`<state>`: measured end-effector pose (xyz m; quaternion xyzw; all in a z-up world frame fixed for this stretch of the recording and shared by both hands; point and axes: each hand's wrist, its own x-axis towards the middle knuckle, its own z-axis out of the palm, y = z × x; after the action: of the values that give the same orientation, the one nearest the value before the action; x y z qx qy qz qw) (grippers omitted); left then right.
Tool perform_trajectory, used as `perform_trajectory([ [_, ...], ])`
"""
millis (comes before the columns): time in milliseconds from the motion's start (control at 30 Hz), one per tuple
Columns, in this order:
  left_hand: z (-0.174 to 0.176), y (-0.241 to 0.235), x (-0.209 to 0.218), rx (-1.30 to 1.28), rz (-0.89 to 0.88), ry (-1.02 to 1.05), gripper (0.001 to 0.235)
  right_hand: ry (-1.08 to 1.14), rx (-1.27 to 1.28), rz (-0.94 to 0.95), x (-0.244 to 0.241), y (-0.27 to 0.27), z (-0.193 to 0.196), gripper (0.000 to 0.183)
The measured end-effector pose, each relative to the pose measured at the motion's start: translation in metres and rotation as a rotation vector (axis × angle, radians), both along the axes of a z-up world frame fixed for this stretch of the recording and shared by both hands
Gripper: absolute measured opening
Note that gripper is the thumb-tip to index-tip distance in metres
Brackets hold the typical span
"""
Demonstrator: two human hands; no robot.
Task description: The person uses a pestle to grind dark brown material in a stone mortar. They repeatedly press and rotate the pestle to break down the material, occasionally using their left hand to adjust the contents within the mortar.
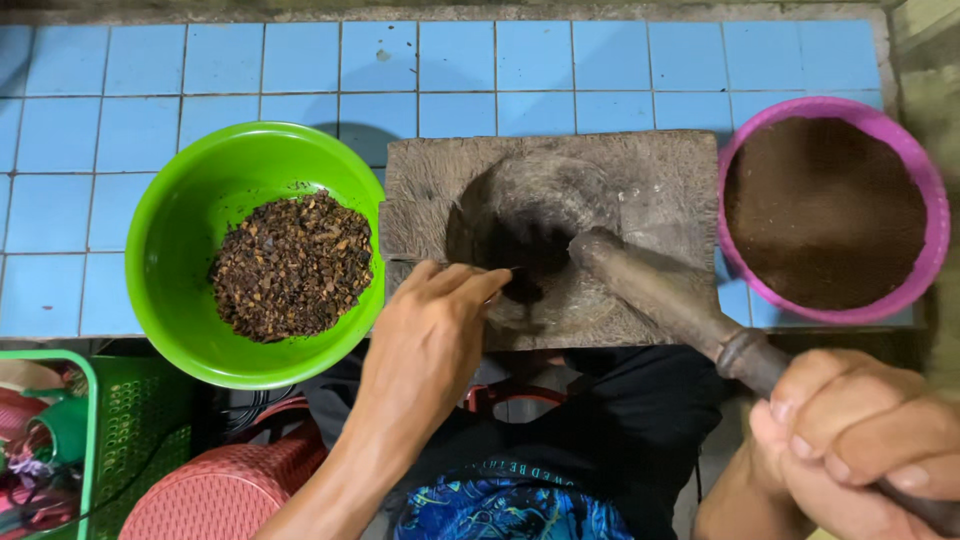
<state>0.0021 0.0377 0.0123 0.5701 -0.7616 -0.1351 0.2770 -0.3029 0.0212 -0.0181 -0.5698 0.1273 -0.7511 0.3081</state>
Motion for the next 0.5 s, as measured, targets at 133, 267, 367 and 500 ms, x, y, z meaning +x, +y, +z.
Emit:
perform_trajectory([
  [133,-0.018,-0.02,-0.01,0.004,0.049,0.003,0.033,0.29,0.053,0.023,-0.039,0.001,-0.015,0.042],
  [267,0.007,-0.023,-0.009,-0.061,0.055,0.074,0.035,0.259,0.132,0.035,-0.035,0.006,-0.011,0.028],
  [367,0.004,-0.014,-0.017,-0.014,0.031,0.156,0.025,0.361,0.097,0.063,-0.053,0.005,-0.018,0.029],
  [500,-0.026,-0.026,-0.019,-0.008,0.041,0.088,0.036,0.219,0.085,-0.03,-0.027,0.011,-0.013,0.023],
])
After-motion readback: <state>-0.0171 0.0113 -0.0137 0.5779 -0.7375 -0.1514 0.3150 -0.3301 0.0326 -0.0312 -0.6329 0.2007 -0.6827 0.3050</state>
